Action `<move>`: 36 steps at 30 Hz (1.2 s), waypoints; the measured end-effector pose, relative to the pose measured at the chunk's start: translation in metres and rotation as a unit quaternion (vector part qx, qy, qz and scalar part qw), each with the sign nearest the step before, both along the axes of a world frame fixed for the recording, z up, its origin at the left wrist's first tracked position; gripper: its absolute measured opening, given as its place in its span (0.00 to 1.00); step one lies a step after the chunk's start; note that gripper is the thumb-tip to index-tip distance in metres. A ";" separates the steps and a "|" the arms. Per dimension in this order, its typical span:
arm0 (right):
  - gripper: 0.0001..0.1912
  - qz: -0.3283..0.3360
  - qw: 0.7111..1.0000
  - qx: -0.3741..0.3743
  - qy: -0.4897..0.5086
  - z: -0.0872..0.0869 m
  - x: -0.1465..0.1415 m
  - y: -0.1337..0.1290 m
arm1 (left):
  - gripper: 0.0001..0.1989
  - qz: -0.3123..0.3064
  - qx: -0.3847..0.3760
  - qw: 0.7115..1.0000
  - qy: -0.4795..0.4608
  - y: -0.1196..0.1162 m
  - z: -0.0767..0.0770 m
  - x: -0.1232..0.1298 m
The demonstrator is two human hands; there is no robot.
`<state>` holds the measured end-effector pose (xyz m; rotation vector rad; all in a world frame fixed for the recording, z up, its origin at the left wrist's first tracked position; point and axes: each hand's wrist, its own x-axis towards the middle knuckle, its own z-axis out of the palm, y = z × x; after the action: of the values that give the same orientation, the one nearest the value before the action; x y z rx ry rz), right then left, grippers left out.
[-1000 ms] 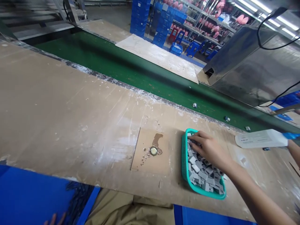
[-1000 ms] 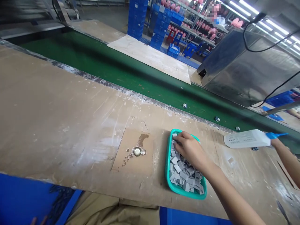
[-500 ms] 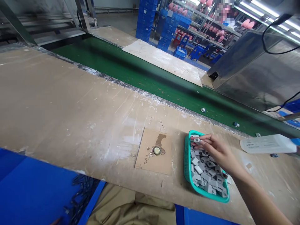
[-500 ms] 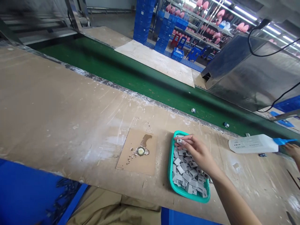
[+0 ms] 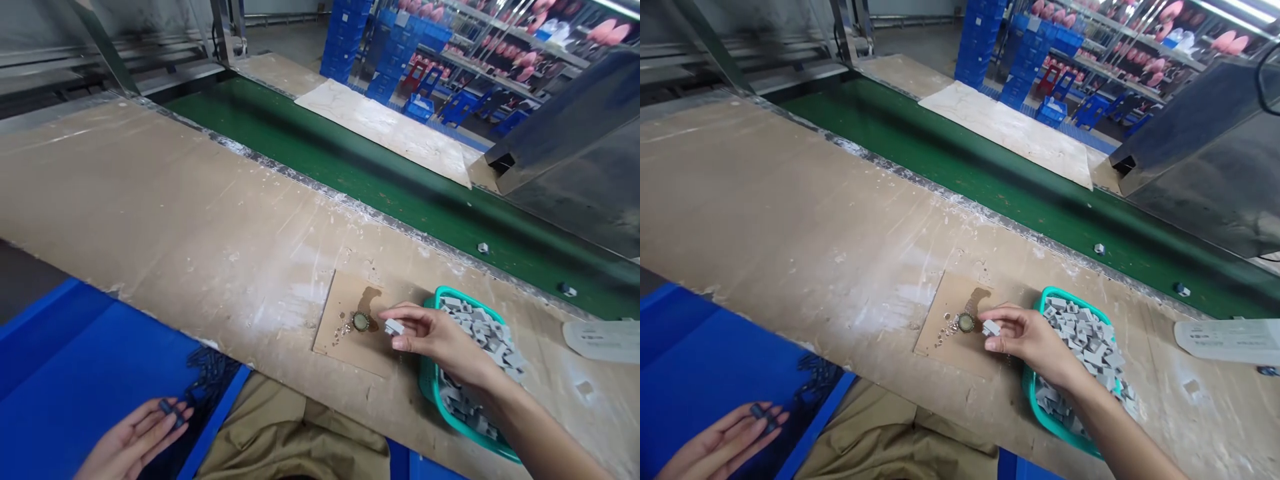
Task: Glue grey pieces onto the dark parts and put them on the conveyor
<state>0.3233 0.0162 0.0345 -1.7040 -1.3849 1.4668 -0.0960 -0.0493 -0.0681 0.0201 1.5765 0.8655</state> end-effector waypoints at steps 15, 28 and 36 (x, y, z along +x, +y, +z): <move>0.11 0.086 0.936 0.222 -0.259 -0.031 -0.026 0.001 | 0.21 -0.073 0.078 0.988 -0.112 -0.001 0.043 0.085; 0.11 -0.131 0.979 0.153 -0.023 0.021 -0.050 -0.025 | 0.12 -0.084 0.222 0.933 -0.272 0.032 0.052 0.201; 0.09 -0.112 0.978 0.170 -0.053 0.029 -0.054 -0.035 | 0.08 -0.059 0.260 0.917 -0.297 0.037 0.065 0.227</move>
<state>0.2691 -0.0192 0.0634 -1.6704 -1.3556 0.9659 0.1314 -0.0120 -0.0034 0.2111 0.7439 1.0518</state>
